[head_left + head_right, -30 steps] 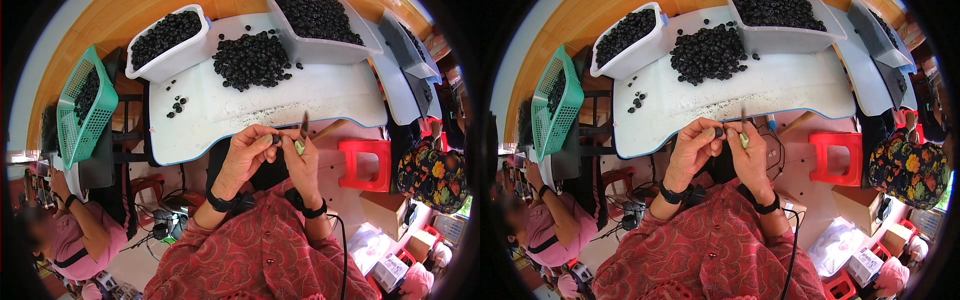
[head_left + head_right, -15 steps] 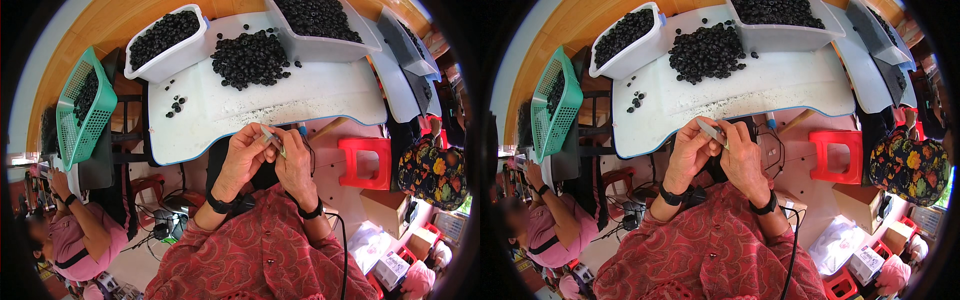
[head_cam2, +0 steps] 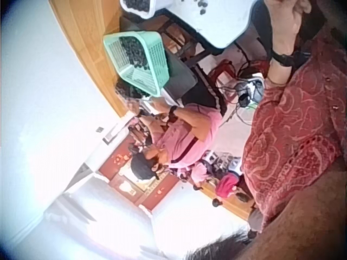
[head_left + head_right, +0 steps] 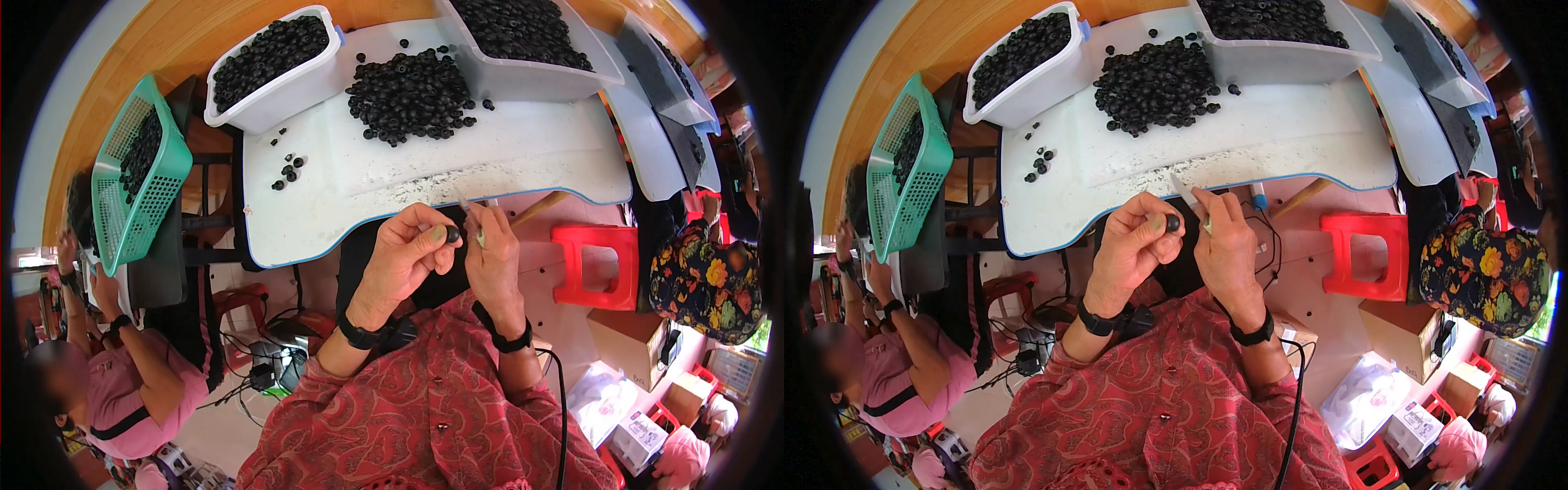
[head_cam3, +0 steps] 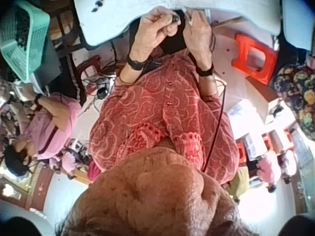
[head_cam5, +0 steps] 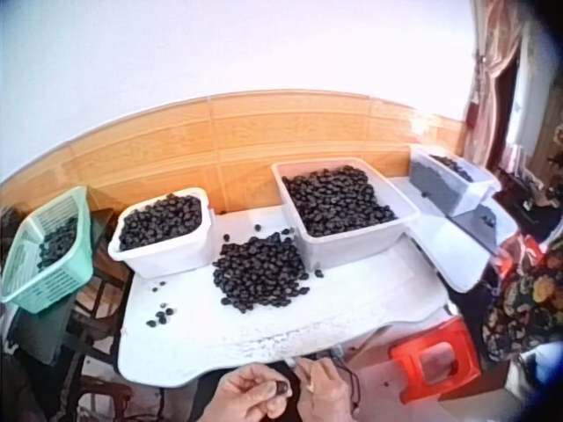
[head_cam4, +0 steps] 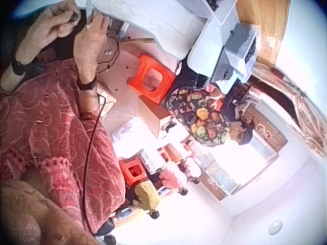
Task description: Trimming excess material from small black molded parts using a craft knife at a processing table.
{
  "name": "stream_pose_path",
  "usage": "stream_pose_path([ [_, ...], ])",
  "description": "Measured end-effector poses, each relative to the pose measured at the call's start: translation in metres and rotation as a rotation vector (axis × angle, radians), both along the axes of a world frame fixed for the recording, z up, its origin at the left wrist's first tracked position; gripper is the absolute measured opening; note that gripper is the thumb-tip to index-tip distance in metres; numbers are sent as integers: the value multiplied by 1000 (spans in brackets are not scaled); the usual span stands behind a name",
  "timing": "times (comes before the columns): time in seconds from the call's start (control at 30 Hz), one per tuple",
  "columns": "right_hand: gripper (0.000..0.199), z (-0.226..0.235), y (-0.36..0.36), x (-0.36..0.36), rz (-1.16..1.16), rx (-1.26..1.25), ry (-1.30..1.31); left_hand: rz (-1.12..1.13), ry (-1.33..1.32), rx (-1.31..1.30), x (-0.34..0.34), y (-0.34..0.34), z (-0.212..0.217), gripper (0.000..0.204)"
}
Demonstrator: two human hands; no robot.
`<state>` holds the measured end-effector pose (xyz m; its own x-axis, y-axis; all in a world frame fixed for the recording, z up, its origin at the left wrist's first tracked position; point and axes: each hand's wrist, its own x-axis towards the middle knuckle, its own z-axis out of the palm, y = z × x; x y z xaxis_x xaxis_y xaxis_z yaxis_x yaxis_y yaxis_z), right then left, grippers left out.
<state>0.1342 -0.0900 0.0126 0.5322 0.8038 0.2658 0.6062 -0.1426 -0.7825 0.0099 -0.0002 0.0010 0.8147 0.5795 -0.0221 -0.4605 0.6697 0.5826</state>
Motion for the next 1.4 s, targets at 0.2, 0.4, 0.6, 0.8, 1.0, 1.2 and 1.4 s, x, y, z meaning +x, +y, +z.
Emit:
stream_pose_path([
  [0.2,41,10,0,-12,99,49,-11,25,-25,-104,-1,1,-2,13],
  [0.4,44,12,-1,-12,122,24,-108,16,1,-79,-2,0,-3,15],
  [0.6,44,12,0,-14,122,15,-118,11,-29,-68,-2,0,-6,15],
  [0.8,40,5,0,-8,147,42,-67,-19,6,-78,-3,-2,-4,14],
  [1.0,41,9,-1,-12,126,43,-14,8,-33,-87,-1,-2,-7,13],
  [1.2,44,11,-1,-12,107,-23,-123,65,22,-13,-1,-4,-8,13],
  [1.4,44,11,-2,-12,100,-26,-123,94,46,54,0,-5,-7,14],
])
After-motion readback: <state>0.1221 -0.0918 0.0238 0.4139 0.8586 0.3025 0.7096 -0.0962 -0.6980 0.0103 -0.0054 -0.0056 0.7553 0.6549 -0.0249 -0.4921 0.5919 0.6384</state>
